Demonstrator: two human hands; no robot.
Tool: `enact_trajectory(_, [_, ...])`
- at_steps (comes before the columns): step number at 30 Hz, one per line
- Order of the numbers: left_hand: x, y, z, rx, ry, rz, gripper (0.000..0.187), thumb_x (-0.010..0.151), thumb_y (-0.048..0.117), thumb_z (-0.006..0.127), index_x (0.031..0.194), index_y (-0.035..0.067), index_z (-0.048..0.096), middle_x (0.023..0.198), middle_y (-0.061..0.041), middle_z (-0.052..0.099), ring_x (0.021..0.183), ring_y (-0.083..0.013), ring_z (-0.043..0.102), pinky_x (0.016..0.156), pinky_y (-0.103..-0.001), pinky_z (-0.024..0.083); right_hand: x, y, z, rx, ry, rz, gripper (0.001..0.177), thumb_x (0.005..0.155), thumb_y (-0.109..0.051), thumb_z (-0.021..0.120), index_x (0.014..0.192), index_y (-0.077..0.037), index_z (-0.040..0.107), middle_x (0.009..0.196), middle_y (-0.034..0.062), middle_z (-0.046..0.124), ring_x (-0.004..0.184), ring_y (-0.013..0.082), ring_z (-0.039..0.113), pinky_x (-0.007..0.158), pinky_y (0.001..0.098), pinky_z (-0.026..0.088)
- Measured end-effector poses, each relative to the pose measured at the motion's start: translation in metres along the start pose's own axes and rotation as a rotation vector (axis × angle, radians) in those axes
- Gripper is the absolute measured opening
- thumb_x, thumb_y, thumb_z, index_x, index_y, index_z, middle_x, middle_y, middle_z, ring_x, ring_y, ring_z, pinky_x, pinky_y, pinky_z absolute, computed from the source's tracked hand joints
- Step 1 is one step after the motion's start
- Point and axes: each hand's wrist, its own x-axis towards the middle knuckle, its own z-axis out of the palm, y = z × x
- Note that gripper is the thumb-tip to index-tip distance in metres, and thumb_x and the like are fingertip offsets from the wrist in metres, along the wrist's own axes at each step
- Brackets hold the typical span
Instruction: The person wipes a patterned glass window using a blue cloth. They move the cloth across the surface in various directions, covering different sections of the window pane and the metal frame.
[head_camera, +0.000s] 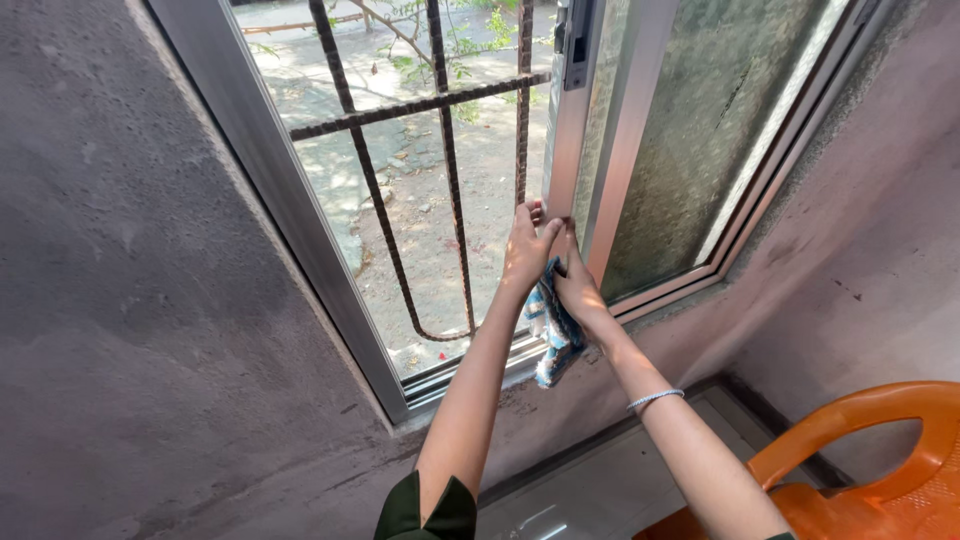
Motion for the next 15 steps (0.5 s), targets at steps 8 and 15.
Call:
enact_trajectory(8, [-0.05,0.046,-0.06,0.122,0.06,0.011,0.061,0.094,0.022,0.064,0.147,0.001,0.043,0.139,-0.02,0.058,0.127,-0.0335,0.06,0.106,-0.045,0.048,-0.011,0.002,0.038,0.363,0.0,-0.421,0.078,0.098,0.001,0.051,0.163,-0.026,0.018,0.156,0.018,0.041,0.135,0.0269,0.049,0.105,0.0379,0.046])
enact_trajectory(15, [-0.104,0.104,-0.121,0.882,0.19,0.549,0.073,0.091,0.001,0.054,0.16,0.002,0.029,0.168,-0.016,0.027,0.157,-0.0331,0.028,0.13,-0.049,0.027,-0.044,-0.041,0.065,0.313,-0.143,-0.196,0.07,0.099,-0.007,0.049,0.163,-0.022,0.026,0.134,0.0289,0.064,0.116,0.0289,0.064,0.095,0.0367,0.053])
